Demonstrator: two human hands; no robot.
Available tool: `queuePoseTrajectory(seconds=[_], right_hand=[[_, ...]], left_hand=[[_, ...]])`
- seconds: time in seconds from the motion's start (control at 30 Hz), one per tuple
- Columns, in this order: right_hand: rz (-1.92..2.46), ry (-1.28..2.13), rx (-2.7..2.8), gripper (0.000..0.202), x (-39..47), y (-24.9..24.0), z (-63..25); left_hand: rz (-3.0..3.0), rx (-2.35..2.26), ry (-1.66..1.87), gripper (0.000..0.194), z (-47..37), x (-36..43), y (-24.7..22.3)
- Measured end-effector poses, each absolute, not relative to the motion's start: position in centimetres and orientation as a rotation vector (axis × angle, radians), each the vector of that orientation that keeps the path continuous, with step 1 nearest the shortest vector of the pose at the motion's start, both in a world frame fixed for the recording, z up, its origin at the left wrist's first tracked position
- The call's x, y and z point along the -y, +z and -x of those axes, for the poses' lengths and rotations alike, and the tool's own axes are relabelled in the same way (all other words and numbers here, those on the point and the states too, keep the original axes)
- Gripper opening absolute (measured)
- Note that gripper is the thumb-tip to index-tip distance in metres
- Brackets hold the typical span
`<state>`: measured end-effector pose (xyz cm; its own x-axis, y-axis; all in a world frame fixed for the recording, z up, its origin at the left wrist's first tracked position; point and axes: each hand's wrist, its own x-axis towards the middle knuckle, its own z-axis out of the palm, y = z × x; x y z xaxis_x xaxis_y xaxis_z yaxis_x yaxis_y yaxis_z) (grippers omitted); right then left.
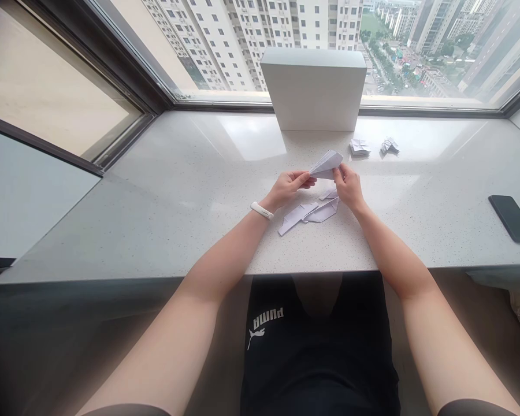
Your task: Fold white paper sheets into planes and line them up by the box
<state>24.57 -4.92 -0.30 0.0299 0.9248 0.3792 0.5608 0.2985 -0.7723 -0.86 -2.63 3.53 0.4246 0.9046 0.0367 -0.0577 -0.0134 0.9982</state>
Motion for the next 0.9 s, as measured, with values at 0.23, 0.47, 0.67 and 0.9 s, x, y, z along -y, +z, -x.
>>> queuePoseTrajectory(seconds=[0.23, 0.47, 0.67, 0.9], right_hand=[[1.430, 0.468, 1.579, 0.061, 5.3, 0.3, -24.3], [1.272, 0.680, 1.417, 0.080, 4.9, 1.0, -24.4], [1.045, 1.048, 1.234, 0.080, 5.1, 0.6, -23.0], [1.044, 1.003, 1.280, 0.075, 5.9, 0.9, -21.7]], left_hand=[[-1.526, -0.888, 0.874, 0.036, 0.8, 2.3, 2.7], [-1.468, -0.874, 0.916, 0.045, 0.7, 2.3, 2.5], [-1.313, -0.790, 1.043, 0.050, -0.1, 2.6, 2.0], [-1.315, -0.790, 1.041, 0.052, -1.2, 3.2, 1.6]])
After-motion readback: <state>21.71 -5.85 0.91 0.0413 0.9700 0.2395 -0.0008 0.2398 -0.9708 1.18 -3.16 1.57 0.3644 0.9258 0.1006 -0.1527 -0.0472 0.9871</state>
